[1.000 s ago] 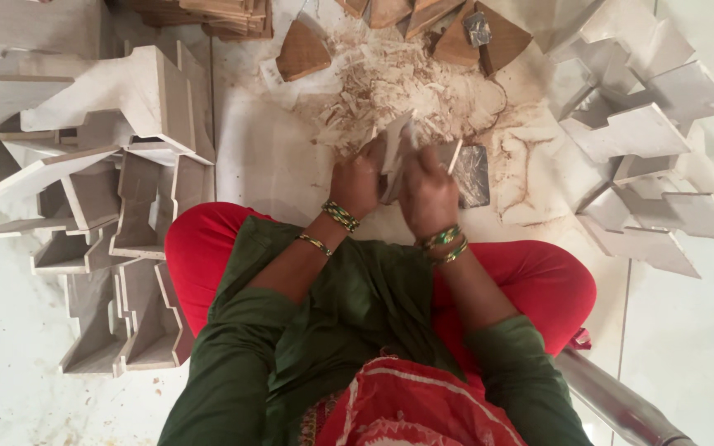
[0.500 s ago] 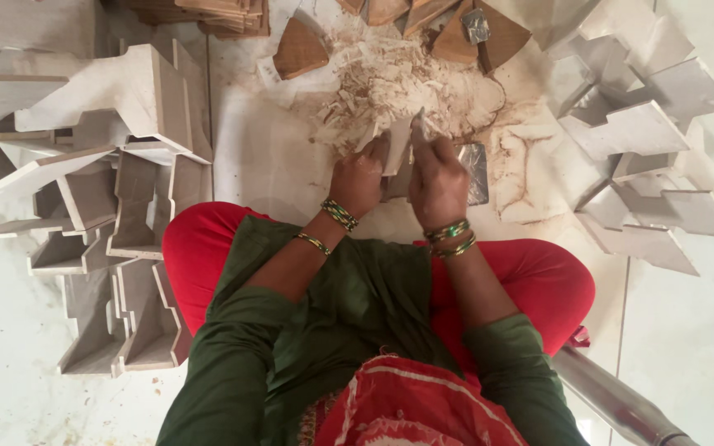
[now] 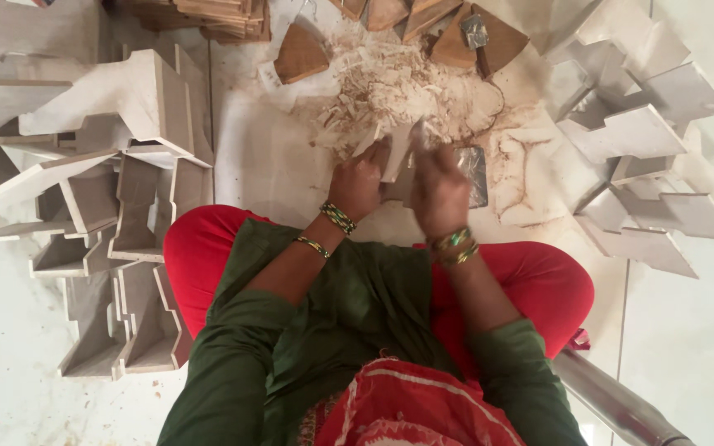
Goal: The person sits on the floor surrounded by cut white foam letter pieces and sands a foam piece with a sanding block, rubbing its edges and surfaces, then sets it aside and picks up another piece to sand. Sawdust and scrap foam cover the floor around them.
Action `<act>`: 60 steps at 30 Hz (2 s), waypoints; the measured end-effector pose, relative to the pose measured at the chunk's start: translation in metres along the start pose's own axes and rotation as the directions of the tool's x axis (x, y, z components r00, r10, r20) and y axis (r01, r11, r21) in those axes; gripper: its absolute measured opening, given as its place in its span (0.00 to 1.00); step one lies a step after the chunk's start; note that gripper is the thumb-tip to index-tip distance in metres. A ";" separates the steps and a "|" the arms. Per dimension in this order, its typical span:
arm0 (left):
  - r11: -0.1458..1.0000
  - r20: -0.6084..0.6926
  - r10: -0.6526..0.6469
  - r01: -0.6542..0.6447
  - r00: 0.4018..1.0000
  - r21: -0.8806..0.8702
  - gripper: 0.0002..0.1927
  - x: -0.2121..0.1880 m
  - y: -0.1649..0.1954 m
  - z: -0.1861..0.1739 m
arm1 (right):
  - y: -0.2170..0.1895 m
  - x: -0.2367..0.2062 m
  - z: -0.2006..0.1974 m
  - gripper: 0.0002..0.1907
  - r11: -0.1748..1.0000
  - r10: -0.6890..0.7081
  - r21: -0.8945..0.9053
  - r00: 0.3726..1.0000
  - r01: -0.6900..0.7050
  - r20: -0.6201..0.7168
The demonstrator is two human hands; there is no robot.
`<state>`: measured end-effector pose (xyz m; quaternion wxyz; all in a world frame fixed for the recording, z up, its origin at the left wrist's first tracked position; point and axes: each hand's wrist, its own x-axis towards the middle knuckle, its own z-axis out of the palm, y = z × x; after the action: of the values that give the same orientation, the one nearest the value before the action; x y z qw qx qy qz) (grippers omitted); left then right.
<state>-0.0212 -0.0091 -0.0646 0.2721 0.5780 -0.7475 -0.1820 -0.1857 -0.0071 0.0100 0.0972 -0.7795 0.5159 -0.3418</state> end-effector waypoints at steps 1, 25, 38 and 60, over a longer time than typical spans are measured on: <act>0.999 0.009 -0.013 0.014 1.000 -0.031 0.39 0.000 -0.001 -0.002 | -0.009 -0.010 0.001 0.30 0.998 -0.036 -0.052 0.999 0.036 0.009; 0.998 -0.045 0.053 -0.052 0.998 0.032 0.39 0.004 -0.008 0.003 | 0.010 -0.001 -0.005 0.32 0.928 -0.046 -0.368 0.998 0.061 0.049; 0.999 -0.040 0.030 -0.029 0.999 0.028 0.40 0.007 -0.006 -0.006 | 0.001 -0.009 -0.003 0.32 0.946 -0.100 -0.303 0.992 0.119 0.076; 0.992 -0.035 0.101 -0.098 0.994 0.075 0.40 0.007 -0.012 -0.003 | 0.041 0.022 -0.027 0.24 0.996 0.078 -0.042 0.994 -0.081 -0.077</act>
<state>-0.0114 -0.0191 -0.0684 0.2736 0.5531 -0.7762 -0.1294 -0.2280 -0.0387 0.0192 0.0740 -0.7469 0.5574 -0.3550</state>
